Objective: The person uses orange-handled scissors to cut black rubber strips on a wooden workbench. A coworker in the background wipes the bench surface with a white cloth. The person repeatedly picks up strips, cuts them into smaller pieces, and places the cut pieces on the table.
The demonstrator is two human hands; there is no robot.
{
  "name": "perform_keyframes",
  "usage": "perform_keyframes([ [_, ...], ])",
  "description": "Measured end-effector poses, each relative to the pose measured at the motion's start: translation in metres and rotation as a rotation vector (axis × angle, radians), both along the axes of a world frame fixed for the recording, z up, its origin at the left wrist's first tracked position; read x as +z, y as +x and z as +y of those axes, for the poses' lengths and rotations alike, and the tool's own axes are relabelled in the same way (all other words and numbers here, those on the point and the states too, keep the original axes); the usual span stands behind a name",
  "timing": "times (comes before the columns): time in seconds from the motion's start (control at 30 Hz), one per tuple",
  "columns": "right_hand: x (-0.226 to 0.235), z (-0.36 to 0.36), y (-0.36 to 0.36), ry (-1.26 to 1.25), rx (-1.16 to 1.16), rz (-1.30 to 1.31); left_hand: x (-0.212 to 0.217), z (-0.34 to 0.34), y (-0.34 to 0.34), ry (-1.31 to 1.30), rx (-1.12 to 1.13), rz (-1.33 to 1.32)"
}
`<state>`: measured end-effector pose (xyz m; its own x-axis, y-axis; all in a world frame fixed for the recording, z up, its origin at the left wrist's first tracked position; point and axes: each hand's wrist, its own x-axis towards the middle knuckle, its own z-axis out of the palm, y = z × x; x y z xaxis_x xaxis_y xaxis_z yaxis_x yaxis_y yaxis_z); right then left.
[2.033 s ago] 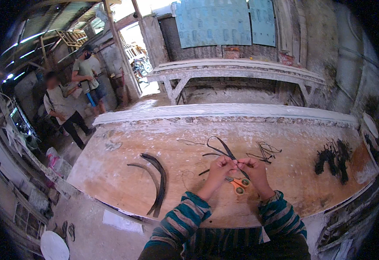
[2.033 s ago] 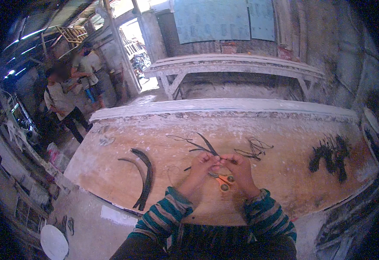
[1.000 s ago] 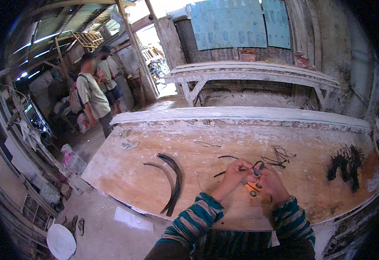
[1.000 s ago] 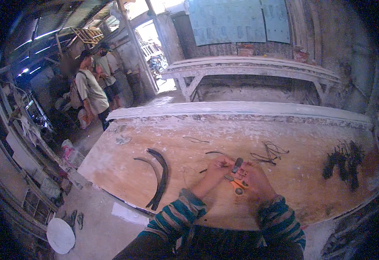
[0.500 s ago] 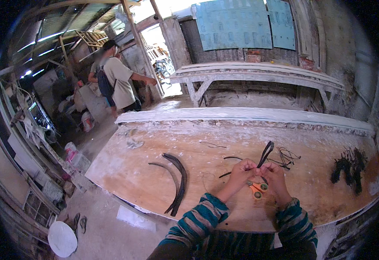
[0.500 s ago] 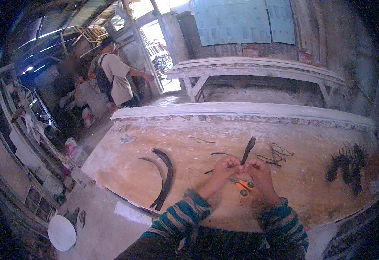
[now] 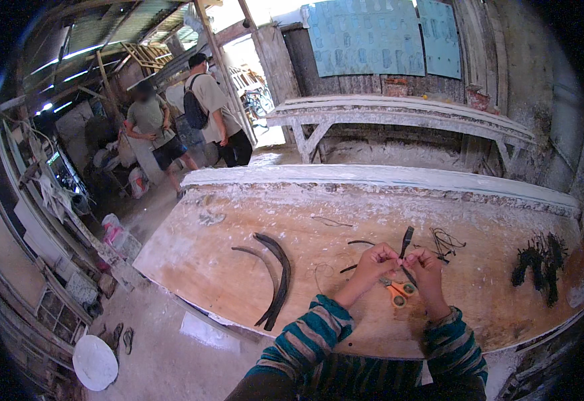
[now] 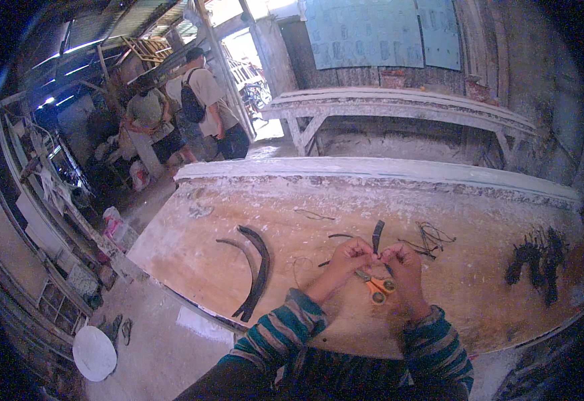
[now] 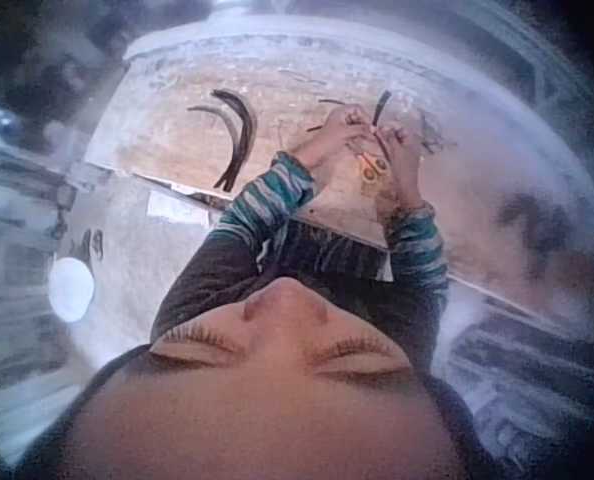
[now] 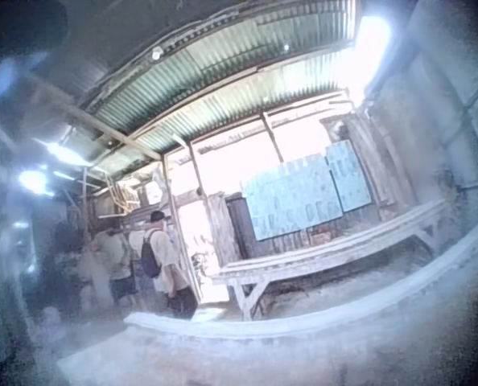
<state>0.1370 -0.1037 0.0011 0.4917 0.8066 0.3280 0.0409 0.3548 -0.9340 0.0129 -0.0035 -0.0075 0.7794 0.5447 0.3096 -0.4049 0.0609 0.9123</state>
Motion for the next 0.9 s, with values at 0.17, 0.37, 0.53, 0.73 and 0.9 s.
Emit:
perform_keyframes([
  [0.17, 0.007, -0.007, -0.009, 0.058, -0.283, -0.567, -0.002, 0.0, 0.0, -0.103, -0.026, 0.004],
  [0.37, 0.021, -0.014, -0.014, 0.244, -0.469, -1.064, 0.0, -0.005, -0.001, -0.305, -0.084, 0.013],
  [0.53, 0.022, -0.014, -0.011, 0.305, -0.288, -1.116, 0.005, -0.007, -0.004, -0.333, -0.105, 0.062],
  [0.73, 0.023, -0.013, -0.011, 0.205, -0.191, -0.995, 0.002, -0.002, -0.004, -0.299, -0.11, 0.087],
  [0.9, 0.01, -0.012, -0.006, 0.14, -0.193, -0.89, 0.009, -0.005, -0.004, -0.266, -0.097, 0.072],
])
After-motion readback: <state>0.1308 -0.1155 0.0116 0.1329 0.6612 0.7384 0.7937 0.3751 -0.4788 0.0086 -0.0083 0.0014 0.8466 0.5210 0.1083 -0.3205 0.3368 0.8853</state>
